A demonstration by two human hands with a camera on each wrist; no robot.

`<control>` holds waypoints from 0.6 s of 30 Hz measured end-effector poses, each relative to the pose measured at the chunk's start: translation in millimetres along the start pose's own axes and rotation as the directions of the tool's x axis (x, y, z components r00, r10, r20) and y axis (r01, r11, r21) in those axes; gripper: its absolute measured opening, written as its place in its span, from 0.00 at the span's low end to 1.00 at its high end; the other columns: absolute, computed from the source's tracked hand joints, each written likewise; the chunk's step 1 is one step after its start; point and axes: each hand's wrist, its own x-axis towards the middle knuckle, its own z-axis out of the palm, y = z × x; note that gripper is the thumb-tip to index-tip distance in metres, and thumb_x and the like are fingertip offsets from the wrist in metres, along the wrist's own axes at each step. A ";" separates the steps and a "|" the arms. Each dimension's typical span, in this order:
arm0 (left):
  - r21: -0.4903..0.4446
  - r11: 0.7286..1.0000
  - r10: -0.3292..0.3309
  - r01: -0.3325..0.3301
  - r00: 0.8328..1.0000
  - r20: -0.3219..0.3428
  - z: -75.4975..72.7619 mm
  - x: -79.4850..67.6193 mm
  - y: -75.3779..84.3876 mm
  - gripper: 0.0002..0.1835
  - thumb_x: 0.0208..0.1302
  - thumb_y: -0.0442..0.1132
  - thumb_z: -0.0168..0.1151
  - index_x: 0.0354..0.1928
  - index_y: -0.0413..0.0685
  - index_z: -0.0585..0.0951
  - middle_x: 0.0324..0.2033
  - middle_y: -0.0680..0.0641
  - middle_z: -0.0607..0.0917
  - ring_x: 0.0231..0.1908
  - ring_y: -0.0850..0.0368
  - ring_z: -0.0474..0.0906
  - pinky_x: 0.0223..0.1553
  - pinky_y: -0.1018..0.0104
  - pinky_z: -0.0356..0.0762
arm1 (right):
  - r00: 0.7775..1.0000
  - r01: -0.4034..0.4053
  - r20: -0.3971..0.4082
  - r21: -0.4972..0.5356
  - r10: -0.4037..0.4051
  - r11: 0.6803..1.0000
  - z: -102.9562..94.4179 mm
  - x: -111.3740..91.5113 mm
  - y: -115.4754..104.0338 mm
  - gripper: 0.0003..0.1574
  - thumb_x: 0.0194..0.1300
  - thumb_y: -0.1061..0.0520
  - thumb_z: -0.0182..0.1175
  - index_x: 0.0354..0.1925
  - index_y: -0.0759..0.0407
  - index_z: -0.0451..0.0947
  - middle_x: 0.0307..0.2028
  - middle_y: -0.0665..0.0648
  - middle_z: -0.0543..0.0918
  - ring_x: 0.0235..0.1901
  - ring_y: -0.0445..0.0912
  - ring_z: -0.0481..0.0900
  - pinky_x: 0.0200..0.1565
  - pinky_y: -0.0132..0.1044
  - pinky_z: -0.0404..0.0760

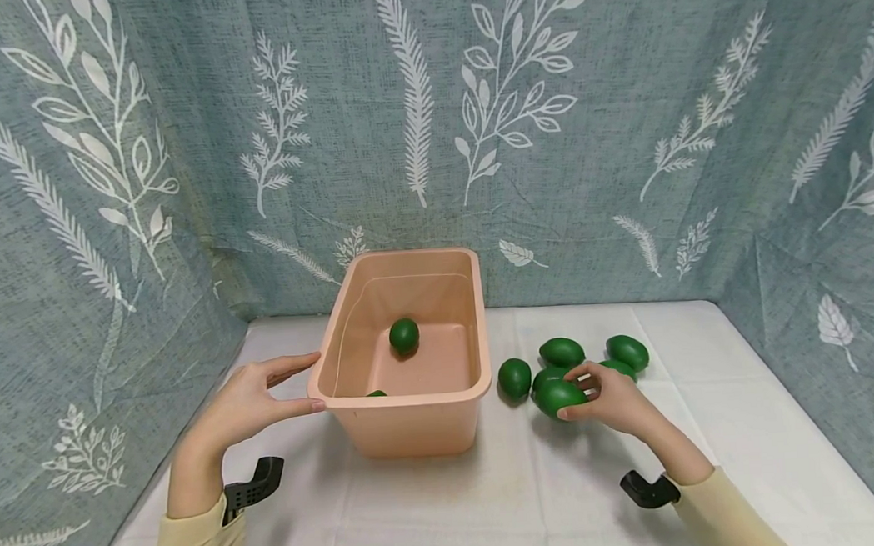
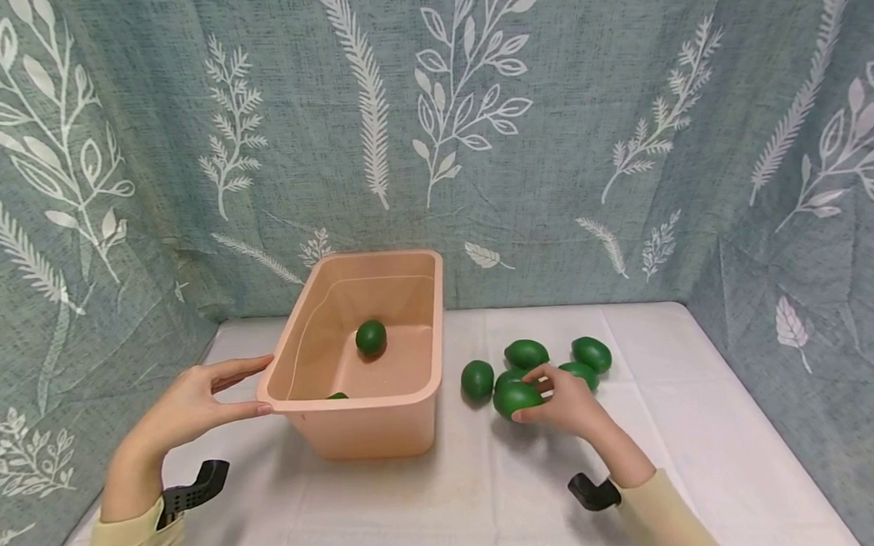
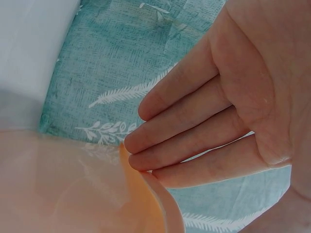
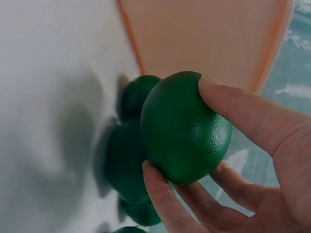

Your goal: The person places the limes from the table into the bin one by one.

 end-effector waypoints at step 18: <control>-0.002 1.000 0.001 -0.001 1.000 0.005 0.2 0.6 -1.8 0.36 0.53 0.56 0.70 0.63 0.51 0.74 0.60 0.44 0.77 0.63 0.39 0.68 0.60 0.41 0.68 | 0.999 0.052 0.001 -0.094 -0.052 0.994 -35.8 21.8 -52.8 0.40 0.47 0.39 0.73 0.54 0.53 0.74 0.54 0.63 0.79 0.52 0.56 0.78 0.44 0.45 0.82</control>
